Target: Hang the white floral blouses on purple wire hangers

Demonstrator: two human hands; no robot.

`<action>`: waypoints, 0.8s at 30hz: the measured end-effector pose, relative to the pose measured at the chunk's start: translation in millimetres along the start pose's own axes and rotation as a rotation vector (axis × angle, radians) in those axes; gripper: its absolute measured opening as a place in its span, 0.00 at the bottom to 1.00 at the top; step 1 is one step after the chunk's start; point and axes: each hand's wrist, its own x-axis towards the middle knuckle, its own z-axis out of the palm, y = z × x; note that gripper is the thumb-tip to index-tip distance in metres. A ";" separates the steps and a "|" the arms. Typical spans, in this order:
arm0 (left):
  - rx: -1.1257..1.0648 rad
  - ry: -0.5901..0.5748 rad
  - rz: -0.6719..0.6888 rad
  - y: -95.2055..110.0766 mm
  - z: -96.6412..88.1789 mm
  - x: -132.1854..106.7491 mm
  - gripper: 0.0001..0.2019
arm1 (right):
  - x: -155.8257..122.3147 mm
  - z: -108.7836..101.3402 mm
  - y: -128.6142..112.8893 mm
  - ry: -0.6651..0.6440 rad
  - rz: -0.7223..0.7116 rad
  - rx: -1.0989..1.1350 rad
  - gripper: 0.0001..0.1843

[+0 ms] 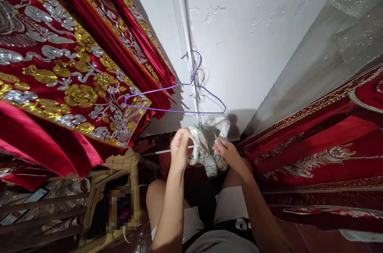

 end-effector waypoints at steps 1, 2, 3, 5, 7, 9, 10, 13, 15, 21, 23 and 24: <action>0.082 -0.112 0.013 7.4 9.2 -4.4 0.16 | 4.6 2.4 -3.5 -0.007 -0.015 0.064 0.28; 0.169 -0.228 0.032 14.2 17.3 -8.4 0.14 | 8.5 5.7 -8.7 -0.048 -0.023 0.149 0.30; 0.247 -0.330 0.059 20.4 23.5 -11.4 0.12 | 11.4 9.4 -15.5 -0.109 -0.024 0.244 0.32; 0.363 -0.429 0.131 30.1 28.6 -12.6 0.10 | 13.9 15.2 -32.5 -0.255 -0.003 0.412 0.38; 0.430 -0.364 0.184 35.3 23.2 -7.8 0.09 | 13.0 15.1 -51.7 -0.414 0.007 0.512 0.42; 0.429 -0.300 0.141 35.1 9.4 -0.9 0.19 | 12.0 7.9 -71.0 -0.615 -0.029 0.503 0.37; 0.420 -0.329 0.077 33.3 0.7 1.6 0.23 | 12.6 2.4 -80.3 -0.708 -0.070 0.461 0.33; 0.500 -0.639 -0.215 25.3 -27.2 0.8 0.20 | 22.3 -15.6 -104.6 -0.731 -0.295 0.235 0.33; 0.674 -0.781 -0.339 23.6 -44.9 -5.0 0.19 | 37.0 -23.9 -115.7 -0.495 -0.467 0.064 0.28; 1.266 -0.574 -0.310 54.0 -89.5 -12.8 0.10 | 109.5 -18.9 -105.8 0.005 -0.511 -0.138 0.25; 1.440 -0.530 -0.311 64.5 -97.6 -10.6 0.08 | 130.2 -14.2 -91.5 -0.066 -0.520 -0.170 0.20; 1.496 -0.528 -0.309 67.5 -100.5 -9.3 0.07 | 137.3 -13.0 -84.2 -0.109 -0.514 -0.192 0.17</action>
